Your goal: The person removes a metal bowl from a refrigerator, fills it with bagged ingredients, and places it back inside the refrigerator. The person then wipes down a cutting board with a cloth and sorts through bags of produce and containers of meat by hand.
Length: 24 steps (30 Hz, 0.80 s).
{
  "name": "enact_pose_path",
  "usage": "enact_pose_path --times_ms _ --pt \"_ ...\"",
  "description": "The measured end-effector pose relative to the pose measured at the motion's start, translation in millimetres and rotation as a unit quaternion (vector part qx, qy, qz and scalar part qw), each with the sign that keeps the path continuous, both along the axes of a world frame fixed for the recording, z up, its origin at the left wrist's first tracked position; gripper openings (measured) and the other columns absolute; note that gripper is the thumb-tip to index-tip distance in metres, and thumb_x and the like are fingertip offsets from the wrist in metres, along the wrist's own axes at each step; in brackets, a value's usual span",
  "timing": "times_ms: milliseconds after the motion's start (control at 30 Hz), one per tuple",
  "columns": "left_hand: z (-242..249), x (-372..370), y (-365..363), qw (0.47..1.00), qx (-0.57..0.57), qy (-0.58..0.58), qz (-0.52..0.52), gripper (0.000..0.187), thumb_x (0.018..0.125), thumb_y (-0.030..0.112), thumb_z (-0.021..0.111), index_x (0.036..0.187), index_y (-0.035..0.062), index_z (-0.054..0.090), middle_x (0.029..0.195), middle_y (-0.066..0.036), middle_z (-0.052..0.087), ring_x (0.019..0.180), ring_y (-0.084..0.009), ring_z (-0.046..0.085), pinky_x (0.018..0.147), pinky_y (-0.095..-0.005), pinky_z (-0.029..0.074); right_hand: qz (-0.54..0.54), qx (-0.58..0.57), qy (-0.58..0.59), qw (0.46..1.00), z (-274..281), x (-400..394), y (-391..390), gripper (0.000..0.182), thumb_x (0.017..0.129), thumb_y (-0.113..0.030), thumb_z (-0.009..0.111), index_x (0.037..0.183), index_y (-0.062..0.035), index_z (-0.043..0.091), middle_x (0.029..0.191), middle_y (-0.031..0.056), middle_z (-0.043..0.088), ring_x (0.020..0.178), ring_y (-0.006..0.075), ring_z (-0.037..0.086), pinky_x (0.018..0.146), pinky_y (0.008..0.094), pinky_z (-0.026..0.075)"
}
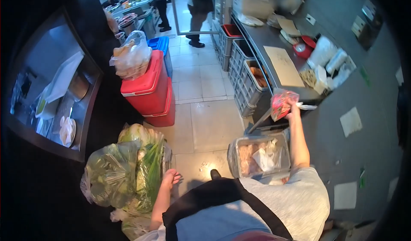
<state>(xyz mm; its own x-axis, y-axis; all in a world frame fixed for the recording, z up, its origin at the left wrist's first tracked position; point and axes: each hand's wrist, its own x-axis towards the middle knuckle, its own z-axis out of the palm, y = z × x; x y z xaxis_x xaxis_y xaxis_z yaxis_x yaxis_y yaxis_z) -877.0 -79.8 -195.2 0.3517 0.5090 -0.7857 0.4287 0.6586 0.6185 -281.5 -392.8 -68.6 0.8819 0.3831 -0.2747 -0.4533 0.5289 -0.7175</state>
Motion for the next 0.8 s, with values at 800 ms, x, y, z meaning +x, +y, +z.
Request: enact_pose_path --times_ms 800 --pt "-55.5 -174.7 -148.9 0.961 0.206 0.173 0.068 0.02 0.072 0.02 0.055 0.059 0.0058 0.059 0.053 -0.008 0.058 0.049 -0.0206 0.056 0.05 -0.0338 0.045 0.8 -0.148 -0.425 0.397 -164.2 -417.4 231.9 0.024 0.077 -0.005 0.054 0.101 -0.0037 0.055 0.077 0.0018 0.056 0.071 0.0121 0.051 0.066 0.0259 0.043"
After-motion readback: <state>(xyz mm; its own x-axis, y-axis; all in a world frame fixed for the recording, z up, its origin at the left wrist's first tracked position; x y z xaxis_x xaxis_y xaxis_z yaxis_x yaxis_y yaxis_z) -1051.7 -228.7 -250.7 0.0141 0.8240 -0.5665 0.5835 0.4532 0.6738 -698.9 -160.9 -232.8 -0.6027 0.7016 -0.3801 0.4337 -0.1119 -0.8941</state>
